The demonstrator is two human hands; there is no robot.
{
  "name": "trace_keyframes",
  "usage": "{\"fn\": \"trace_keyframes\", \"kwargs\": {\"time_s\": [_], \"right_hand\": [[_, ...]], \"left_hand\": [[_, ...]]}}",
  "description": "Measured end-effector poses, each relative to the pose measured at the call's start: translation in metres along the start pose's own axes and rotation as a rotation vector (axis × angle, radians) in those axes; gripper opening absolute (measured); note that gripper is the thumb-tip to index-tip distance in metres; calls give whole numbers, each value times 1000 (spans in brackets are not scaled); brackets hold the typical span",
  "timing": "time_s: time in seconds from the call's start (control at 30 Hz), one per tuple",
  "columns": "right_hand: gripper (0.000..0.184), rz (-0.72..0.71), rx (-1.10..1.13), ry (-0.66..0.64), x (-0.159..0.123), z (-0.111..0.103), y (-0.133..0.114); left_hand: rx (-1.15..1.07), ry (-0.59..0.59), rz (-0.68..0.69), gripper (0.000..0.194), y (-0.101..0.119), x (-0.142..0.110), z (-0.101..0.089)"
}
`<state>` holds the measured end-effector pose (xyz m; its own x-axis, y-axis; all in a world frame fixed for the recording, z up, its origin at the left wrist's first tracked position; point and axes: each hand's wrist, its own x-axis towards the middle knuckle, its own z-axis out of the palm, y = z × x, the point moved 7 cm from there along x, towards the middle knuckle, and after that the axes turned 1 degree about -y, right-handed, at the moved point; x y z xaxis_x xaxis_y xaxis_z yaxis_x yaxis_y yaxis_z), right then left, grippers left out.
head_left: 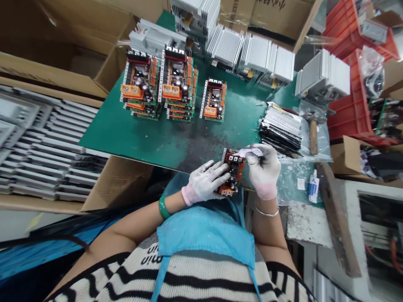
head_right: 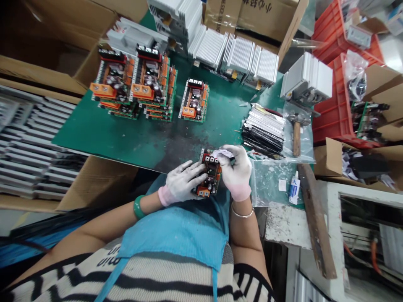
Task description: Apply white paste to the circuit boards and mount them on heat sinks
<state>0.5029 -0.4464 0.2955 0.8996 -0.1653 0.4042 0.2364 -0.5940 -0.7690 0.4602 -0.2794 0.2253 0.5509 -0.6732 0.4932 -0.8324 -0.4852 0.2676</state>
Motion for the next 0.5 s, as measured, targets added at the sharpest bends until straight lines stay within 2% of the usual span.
{"fn": "trace_keyframes", "kwargs": {"time_s": [0.27, 0.37, 0.5], "right_hand": [[10, -48, -9, -50, 5, 13, -10], [9, -33, -41, -28, 5, 6, -8], [10, -23, -96, 43, 2, -11, -4]], "left_hand": [[11, 21, -5, 57, 1, 0, -1], [10, -11, -25, 57, 0, 0, 1], [47, 15, -22, 56, 0, 1, -1]]}}
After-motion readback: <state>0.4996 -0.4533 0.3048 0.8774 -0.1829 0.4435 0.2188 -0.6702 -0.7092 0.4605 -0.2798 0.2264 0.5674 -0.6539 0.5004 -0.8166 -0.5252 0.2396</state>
